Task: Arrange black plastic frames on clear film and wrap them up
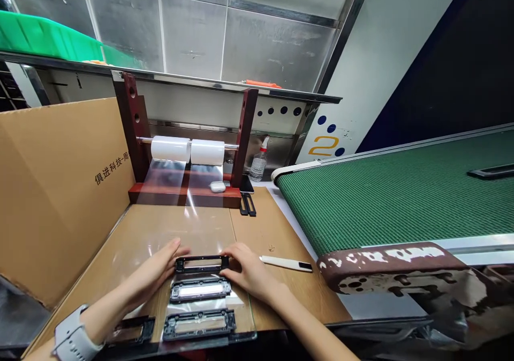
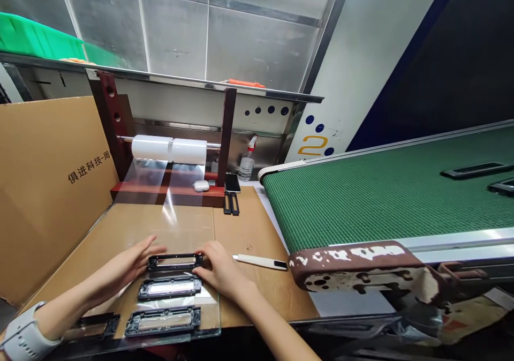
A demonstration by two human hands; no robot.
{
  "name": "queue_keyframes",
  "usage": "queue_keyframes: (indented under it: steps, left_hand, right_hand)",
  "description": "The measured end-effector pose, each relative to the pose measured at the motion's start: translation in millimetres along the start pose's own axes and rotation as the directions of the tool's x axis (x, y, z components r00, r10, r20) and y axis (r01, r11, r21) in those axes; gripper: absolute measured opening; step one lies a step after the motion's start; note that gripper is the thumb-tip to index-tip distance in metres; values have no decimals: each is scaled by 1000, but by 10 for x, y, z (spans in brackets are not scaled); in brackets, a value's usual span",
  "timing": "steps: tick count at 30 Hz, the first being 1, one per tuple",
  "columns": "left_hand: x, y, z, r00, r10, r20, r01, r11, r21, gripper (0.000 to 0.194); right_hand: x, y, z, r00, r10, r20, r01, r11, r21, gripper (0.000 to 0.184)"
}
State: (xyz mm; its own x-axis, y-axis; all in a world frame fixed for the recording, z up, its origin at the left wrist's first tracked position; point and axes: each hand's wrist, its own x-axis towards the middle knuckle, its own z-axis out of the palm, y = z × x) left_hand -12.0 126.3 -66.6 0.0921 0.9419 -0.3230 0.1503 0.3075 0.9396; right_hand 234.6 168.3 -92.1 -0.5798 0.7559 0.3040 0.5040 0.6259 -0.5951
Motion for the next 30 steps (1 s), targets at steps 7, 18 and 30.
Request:
queue_keyframes:
  steps: [7,18,30]
  left_hand:
    - [-171,-314,253,934,341,104,-326,695,641,72]
    - [-125,-284,297,938,259,231,-307,310,900,66]
    - [-44,-251,300,946,221,238,-289,243,926,61]
  right_hand:
    - [29,66,-66,996,94,-2,-94,994,-55,31]
    - [772,987,-613,765,557,-324,-641,705,-303,30]
    - [760,772,-760,696,434,-572,-647,725,-237,24]
